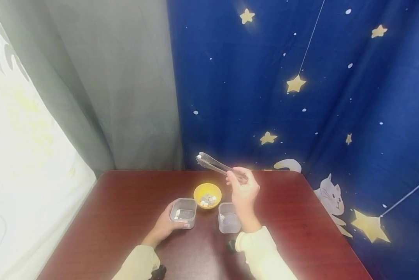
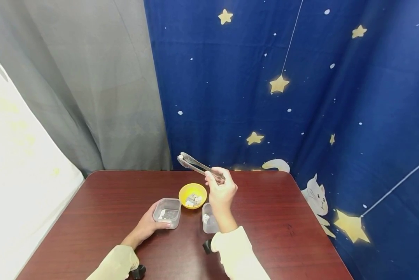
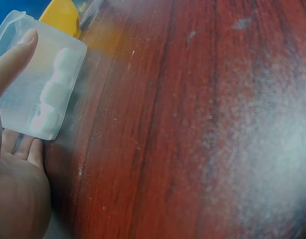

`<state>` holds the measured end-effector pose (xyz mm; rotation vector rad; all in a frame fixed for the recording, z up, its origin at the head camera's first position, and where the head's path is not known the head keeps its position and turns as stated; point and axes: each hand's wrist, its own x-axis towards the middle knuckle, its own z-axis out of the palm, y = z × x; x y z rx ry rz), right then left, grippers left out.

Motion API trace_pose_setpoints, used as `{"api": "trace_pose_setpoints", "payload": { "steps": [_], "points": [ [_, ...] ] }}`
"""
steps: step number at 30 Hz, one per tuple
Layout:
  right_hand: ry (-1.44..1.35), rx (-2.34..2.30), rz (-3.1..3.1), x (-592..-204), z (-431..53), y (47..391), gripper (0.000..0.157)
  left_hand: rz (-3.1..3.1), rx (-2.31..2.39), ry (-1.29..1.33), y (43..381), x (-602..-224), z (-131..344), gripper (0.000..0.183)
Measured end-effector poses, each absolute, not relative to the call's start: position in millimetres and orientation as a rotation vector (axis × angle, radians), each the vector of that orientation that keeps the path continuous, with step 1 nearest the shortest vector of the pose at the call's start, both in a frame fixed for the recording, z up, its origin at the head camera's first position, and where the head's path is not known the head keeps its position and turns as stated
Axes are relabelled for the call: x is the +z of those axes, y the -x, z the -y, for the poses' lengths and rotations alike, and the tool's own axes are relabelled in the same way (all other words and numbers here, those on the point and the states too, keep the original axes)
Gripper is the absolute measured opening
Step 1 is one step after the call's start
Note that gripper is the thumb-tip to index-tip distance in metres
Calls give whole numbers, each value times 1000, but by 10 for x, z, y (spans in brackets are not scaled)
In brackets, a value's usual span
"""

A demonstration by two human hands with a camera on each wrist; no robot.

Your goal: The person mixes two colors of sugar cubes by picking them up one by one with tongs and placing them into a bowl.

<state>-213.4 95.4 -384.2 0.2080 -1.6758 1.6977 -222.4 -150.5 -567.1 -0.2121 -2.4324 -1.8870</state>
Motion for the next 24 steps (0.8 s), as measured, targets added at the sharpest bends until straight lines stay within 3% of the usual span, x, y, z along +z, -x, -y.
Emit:
{"api": "trace_pose_setpoints", "payload": {
  "steps": [12,20,24],
  "points": [
    [-173,1695,1668,-3834,-1037,2130,22,2451,-1882,200,2303,-5822,1551,99],
    [-140,1695,1720,-3932,-1025,2129,25,2424,-1920,222,2231,-5679,1515,98],
    [-125,1700,1762,-3930,-999,2093,23,2447,-1871,216,2309,-5827,1541,99]
  ]
}}
